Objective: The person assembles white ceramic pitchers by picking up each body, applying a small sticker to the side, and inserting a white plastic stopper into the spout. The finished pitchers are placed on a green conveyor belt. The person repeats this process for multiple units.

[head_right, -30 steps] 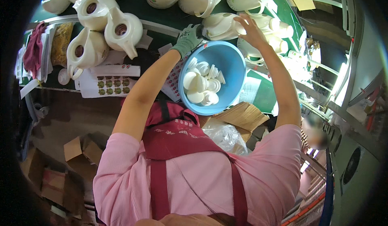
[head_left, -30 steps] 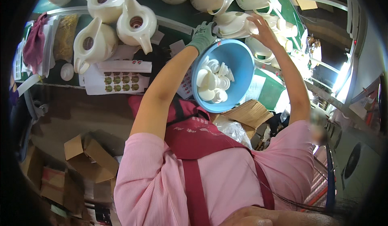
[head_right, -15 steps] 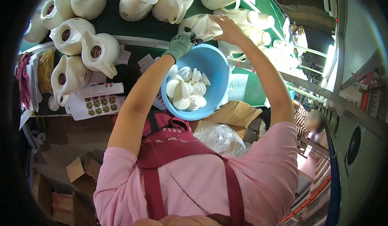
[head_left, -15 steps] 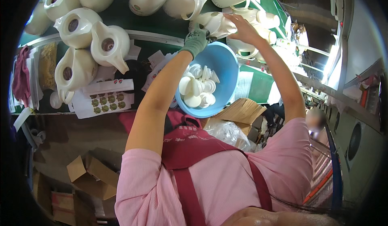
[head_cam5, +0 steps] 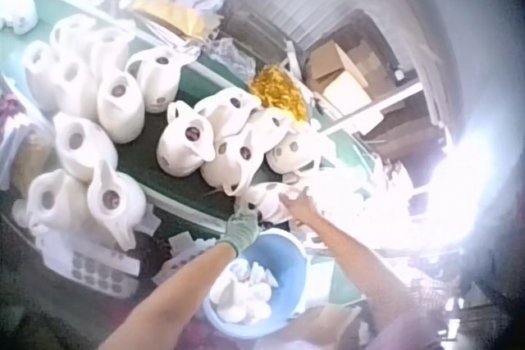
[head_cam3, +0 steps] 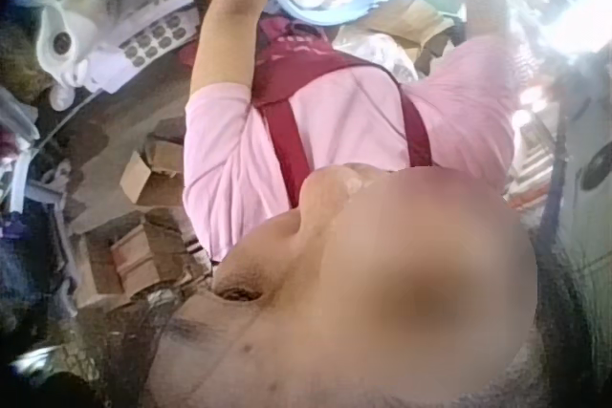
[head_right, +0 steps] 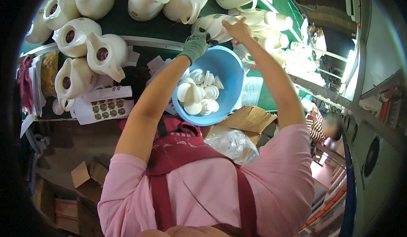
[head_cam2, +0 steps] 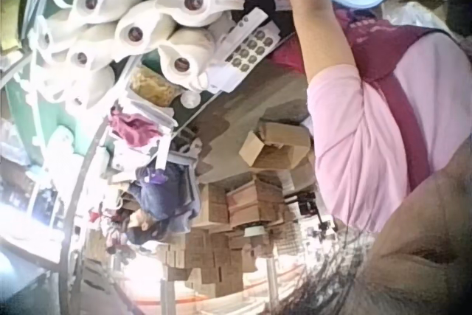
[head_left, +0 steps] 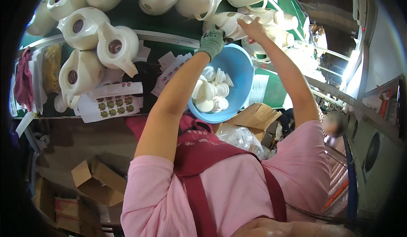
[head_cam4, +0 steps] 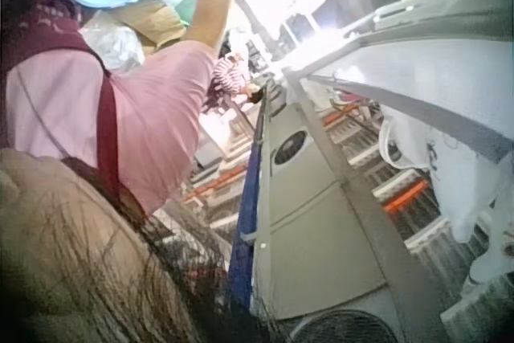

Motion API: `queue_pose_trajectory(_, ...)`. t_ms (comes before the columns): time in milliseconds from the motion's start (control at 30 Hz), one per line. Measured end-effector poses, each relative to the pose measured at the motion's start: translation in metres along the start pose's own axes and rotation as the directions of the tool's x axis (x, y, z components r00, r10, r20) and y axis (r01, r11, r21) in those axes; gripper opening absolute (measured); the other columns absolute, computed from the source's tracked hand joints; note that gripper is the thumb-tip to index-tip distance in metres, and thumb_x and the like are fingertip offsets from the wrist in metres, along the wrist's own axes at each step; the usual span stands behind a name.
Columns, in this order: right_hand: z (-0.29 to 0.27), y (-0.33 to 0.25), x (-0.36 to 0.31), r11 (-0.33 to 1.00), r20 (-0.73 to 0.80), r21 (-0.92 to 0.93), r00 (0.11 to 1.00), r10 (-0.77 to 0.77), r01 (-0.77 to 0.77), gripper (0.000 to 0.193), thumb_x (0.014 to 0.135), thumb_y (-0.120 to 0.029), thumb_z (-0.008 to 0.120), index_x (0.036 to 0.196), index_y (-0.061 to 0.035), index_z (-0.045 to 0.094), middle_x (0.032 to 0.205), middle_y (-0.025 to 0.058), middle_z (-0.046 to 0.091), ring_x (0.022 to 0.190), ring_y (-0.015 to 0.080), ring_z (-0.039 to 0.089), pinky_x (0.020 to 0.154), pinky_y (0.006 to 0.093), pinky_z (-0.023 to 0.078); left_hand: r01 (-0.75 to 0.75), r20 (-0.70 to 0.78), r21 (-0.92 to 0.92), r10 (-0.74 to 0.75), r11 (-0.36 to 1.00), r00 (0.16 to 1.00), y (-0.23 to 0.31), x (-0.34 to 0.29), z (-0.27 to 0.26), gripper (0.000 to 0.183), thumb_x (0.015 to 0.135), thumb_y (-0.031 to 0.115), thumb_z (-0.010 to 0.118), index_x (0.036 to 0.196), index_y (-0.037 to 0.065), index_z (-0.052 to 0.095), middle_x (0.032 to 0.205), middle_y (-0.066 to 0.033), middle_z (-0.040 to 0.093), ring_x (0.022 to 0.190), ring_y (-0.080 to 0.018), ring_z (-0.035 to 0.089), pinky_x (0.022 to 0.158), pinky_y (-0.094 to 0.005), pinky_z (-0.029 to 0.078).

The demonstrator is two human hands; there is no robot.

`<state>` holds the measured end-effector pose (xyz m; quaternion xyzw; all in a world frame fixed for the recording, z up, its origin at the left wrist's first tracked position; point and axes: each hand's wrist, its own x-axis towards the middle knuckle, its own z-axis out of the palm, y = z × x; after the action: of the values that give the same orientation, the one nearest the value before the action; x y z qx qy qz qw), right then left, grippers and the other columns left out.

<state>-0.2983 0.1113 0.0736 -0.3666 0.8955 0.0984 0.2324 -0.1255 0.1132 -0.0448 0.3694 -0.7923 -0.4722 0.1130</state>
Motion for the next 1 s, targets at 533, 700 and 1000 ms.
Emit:
queue_pose_trajectory(533, 0.040, 0.027, 0.019, 0.984, -0.244, 0.017, 0.954, 0.175, -0.177, 0.123, 0.083, -0.083, 0.053, 0.155, 0.0094, 0.014, 0.108, 0.0304, 0.071, 0.100, 0.0480, 0.069, 0.090, 0.0526, 0.054, -0.013, -0.038, -0.072, 0.010, 0.997, 0.999, 0.012, -0.006, 0.009, 0.045, 0.089, 0.046, 0.071, 0.111, 0.007, 0.070, 0.115, -0.0224, 0.066, 0.108, -0.0384, 0.066, 0.091, -0.0511, 0.053)
queue_pose_trajectory(700, 0.034, 0.043, -0.021, 1.000, -0.444, -0.023, 0.896, -0.021, 0.012, 0.126, 0.081, -0.084, 0.056, 0.154, 0.0104, 0.016, 0.119, 0.0340, 0.064, 0.102, 0.0457, 0.068, 0.088, 0.0477, 0.056, -0.387, -0.380, 0.020, 0.365, 0.922, 0.850, 0.024, -0.121, -0.096, 0.058, 0.085, 0.040, 0.077, 0.130, 0.008, 0.059, 0.135, -0.0221, 0.054, 0.122, -0.0409, 0.055, 0.105, -0.0521, 0.043)
queue_pose_trajectory(1000, 0.223, -0.168, -0.216, 0.601, -0.222, 0.301, 0.667, -0.711, 0.741, 0.058, 0.093, -0.050, 0.063, 0.126, -0.0014, 0.062, 0.123, 0.0193, 0.060, 0.119, 0.0386, 0.056, 0.103, 0.0454, 0.047, 0.099, -0.562, 0.526, 0.258, 0.845, 0.786, -0.150, -0.329, -0.323, 0.045, 0.084, 0.005, 0.072, 0.128, 0.005, 0.062, 0.125, -0.0145, 0.064, 0.116, -0.0352, 0.057, 0.103, -0.0464, 0.044)
